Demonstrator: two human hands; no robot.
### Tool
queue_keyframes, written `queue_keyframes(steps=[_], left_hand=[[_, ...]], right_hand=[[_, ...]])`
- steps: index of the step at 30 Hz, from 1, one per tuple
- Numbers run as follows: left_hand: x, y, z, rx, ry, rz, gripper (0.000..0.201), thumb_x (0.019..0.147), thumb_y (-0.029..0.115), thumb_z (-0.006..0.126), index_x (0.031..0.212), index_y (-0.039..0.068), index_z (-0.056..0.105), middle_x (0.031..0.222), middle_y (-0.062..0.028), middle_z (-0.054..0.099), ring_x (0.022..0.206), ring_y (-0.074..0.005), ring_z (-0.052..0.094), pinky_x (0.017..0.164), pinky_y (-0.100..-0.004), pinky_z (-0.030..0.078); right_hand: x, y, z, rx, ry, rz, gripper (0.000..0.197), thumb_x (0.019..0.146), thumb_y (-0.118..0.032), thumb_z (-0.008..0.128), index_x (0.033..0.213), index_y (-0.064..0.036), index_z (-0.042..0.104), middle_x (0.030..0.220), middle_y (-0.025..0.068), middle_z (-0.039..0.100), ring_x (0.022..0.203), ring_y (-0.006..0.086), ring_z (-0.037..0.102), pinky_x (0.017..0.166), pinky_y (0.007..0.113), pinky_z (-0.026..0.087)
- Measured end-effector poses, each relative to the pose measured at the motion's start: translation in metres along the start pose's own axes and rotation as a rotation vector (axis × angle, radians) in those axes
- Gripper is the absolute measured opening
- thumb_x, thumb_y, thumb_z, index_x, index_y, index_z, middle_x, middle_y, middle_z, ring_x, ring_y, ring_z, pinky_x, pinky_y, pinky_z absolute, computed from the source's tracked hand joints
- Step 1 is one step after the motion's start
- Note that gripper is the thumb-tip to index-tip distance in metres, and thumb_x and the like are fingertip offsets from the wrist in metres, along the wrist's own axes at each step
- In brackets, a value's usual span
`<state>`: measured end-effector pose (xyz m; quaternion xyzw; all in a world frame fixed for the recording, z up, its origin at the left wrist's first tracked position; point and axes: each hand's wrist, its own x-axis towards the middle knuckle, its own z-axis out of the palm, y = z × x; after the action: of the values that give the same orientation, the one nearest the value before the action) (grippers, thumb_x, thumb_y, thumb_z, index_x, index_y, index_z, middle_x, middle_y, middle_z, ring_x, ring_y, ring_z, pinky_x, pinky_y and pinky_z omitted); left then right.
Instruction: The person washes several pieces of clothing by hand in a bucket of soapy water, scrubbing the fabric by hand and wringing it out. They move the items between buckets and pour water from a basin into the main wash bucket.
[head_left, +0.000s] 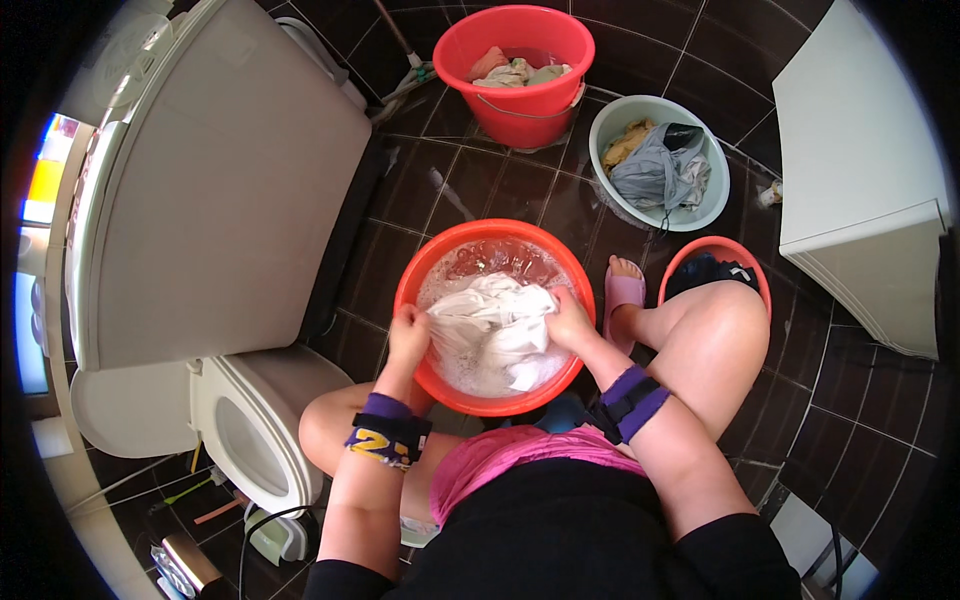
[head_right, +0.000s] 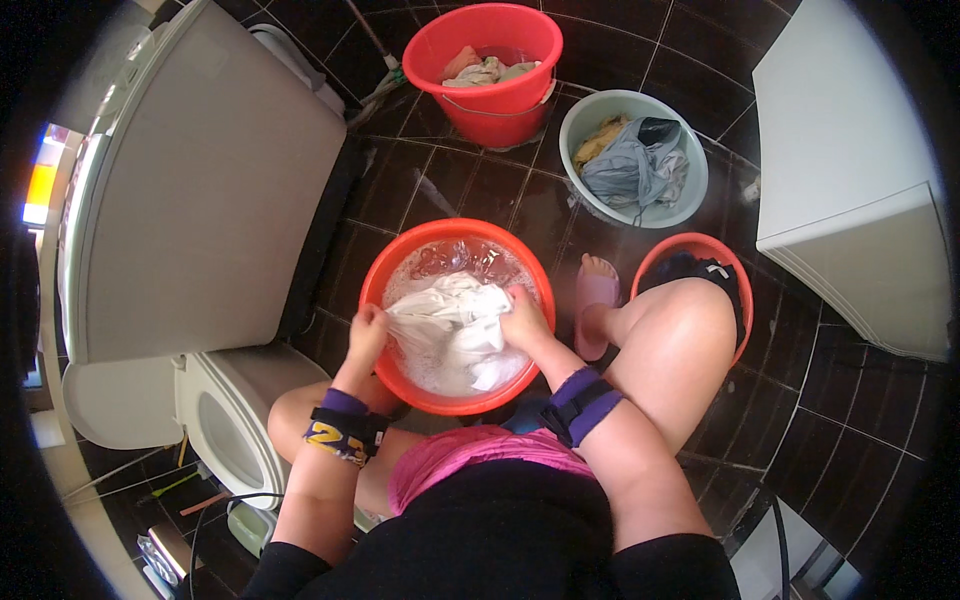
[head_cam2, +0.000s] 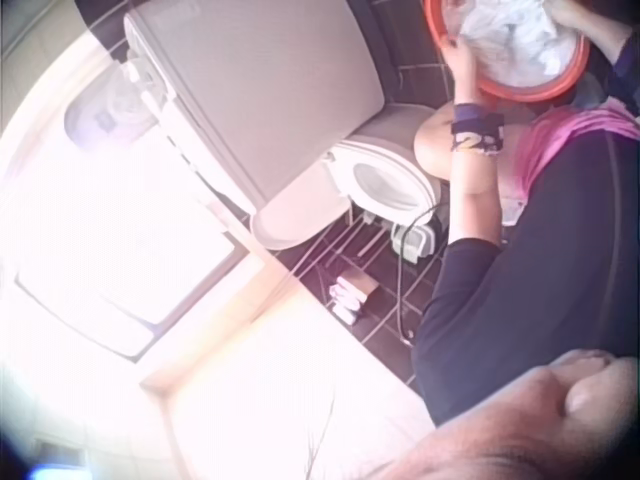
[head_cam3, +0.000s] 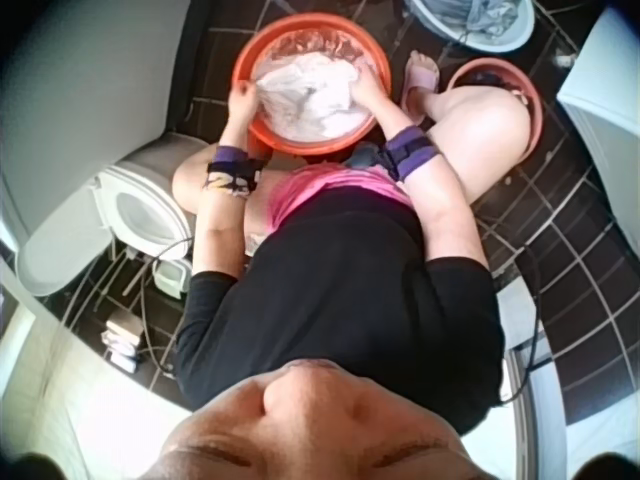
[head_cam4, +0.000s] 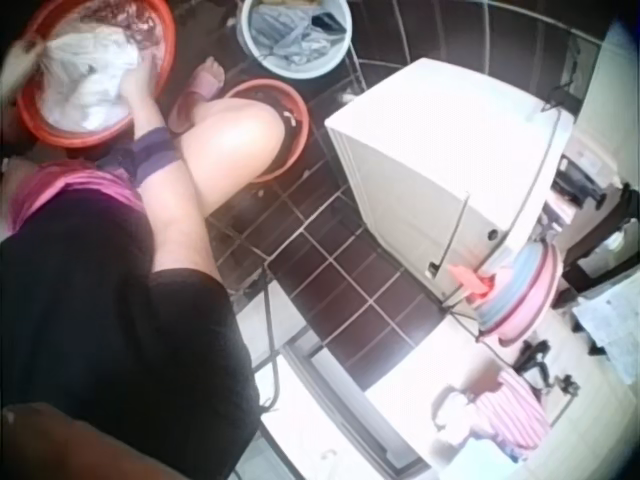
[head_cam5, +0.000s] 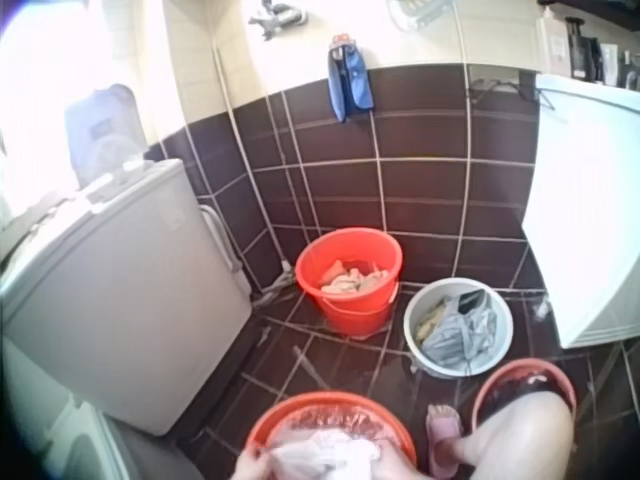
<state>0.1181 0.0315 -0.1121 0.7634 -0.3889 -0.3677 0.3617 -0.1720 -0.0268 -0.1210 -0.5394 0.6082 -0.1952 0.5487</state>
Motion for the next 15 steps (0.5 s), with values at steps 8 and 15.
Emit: queue_keyframes(steps=[8,15], left_hand=[[0.013,0.047,-0.024,-0.119,0.116,0.076,0.007,0.085,0.003,0.048,0.090,0.006,0.045,0.071,-0.0010,0.050,0.059,-0.0076,0.045,0.050,-0.0236,0.039],[-0.012,0.032,0.042,0.272,-0.164,0.302,0.033,0.076,0.013,0.065,0.107,0.009,0.055,0.103,-0.0179,0.054,0.094,-0.0314,0.055,0.082,-0.0398,0.046]], right_hand=[[0.019,-0.030,-0.022,0.826,-0.006,0.090,0.027,0.088,-0.010,0.043,0.105,0.0014,0.060,0.097,0.0102,0.064,0.088,0.0169,0.061,0.078,0.029,0.047],[0.006,-0.060,-0.032,1.158,-0.263,0.370,0.029,0.090,-0.016,0.043,0.110,-0.0003,0.058,0.100,0.0135,0.064,0.094,0.0234,0.062,0.082,0.037,0.051]])
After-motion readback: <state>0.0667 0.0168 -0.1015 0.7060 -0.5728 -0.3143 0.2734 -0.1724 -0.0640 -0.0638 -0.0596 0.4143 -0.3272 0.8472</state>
